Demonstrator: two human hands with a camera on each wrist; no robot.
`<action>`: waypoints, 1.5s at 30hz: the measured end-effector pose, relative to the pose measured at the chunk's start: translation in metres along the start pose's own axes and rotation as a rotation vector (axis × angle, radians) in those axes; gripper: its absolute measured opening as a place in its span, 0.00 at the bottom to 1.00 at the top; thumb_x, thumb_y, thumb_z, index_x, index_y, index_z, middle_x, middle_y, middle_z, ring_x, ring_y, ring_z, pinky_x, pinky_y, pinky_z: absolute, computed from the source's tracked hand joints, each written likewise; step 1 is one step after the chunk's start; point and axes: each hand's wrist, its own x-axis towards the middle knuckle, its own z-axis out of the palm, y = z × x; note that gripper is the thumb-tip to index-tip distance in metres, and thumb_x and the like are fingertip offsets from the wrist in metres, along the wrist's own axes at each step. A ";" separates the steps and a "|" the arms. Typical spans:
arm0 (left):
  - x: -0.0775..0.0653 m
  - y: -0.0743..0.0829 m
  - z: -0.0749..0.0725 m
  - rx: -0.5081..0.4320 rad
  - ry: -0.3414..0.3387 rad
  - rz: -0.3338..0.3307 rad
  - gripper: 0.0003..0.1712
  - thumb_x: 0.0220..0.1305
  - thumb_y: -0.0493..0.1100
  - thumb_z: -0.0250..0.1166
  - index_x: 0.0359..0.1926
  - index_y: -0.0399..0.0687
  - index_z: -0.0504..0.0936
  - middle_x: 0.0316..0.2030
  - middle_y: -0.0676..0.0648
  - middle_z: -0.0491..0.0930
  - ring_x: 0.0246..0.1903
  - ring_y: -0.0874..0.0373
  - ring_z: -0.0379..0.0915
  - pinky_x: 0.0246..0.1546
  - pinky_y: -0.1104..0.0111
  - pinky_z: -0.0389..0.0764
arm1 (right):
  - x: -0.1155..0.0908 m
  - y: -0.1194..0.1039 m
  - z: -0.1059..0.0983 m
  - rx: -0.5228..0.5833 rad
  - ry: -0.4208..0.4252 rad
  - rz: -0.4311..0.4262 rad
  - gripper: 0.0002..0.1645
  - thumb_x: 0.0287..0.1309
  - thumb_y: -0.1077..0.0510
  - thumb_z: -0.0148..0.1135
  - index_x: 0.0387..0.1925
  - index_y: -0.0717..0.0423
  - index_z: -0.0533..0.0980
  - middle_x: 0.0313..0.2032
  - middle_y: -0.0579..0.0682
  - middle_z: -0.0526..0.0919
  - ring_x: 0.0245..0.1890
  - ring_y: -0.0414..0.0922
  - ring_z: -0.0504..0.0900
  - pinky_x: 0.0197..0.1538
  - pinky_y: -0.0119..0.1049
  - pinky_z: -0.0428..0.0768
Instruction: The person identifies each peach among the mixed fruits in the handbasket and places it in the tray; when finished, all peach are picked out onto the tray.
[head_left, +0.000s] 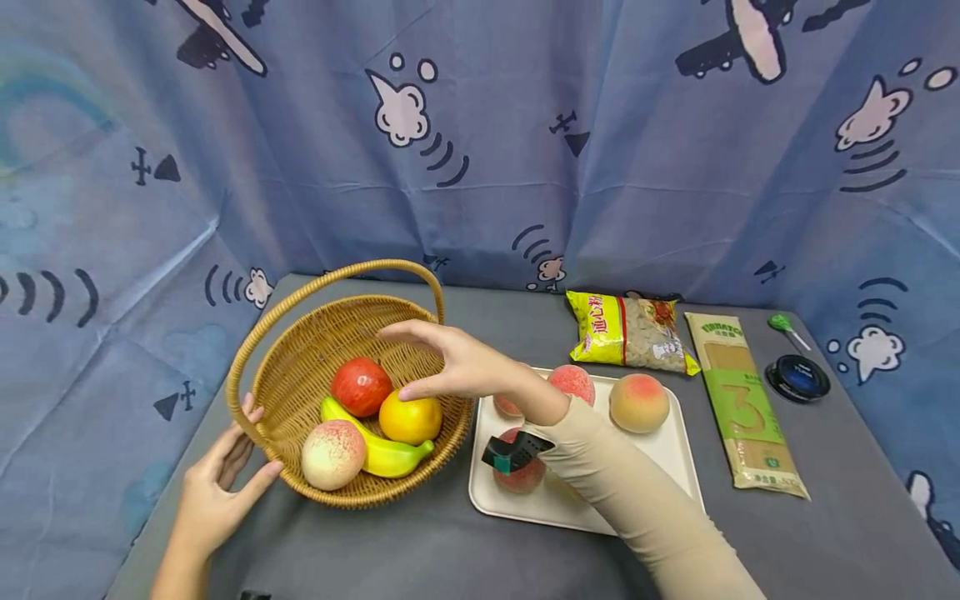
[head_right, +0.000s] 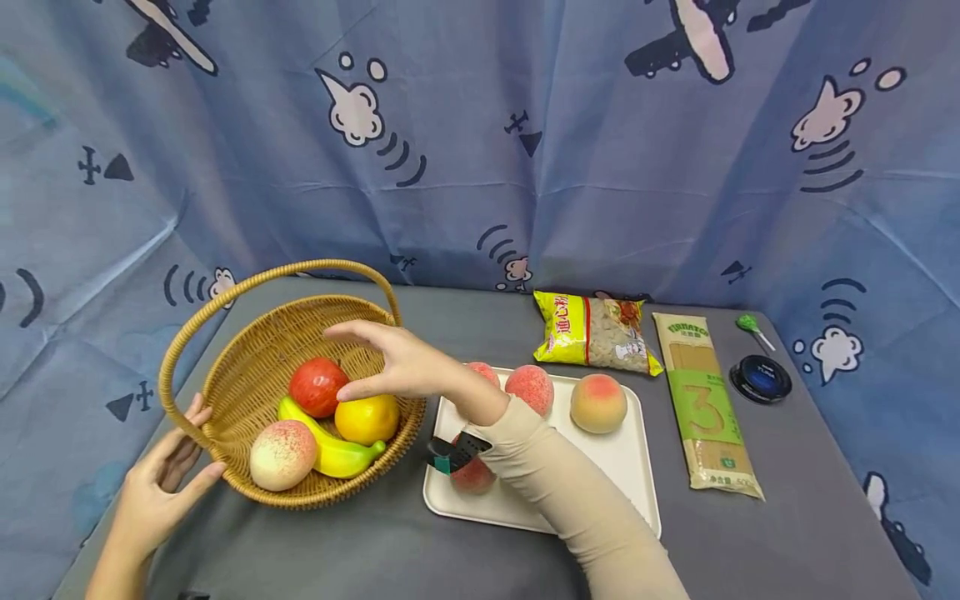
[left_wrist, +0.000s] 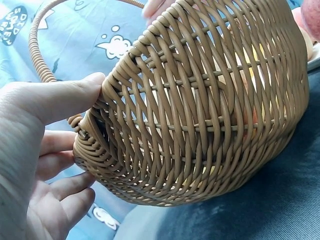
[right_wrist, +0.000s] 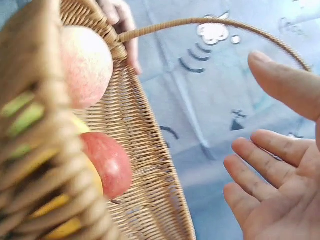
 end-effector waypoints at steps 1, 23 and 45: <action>0.000 0.000 0.000 0.003 0.001 0.003 0.42 0.43 0.14 0.65 0.63 0.25 0.65 0.67 0.31 0.60 0.64 0.67 0.64 0.60 0.81 0.69 | 0.007 0.001 0.001 -0.005 -0.027 0.000 0.41 0.52 0.58 0.70 0.66 0.59 0.63 0.65 0.53 0.69 0.66 0.40 0.65 0.71 0.35 0.64; 0.001 -0.005 0.006 -0.011 -0.016 0.003 0.42 0.44 0.16 0.65 0.64 0.27 0.65 0.65 0.38 0.66 0.64 0.66 0.65 0.60 0.81 0.69 | 0.087 0.021 0.042 0.164 -0.630 0.117 0.39 0.56 0.62 0.65 0.67 0.64 0.60 0.68 0.59 0.63 0.69 0.43 0.62 0.72 0.33 0.60; 0.002 -0.002 -0.001 0.028 -0.001 -0.040 0.44 0.40 0.16 0.68 0.64 0.29 0.66 0.62 0.35 0.70 0.63 0.63 0.66 0.60 0.80 0.70 | 0.088 0.037 0.070 0.094 -0.780 0.206 0.48 0.48 0.62 0.72 0.69 0.56 0.59 0.65 0.50 0.67 0.60 0.33 0.67 0.64 0.21 0.66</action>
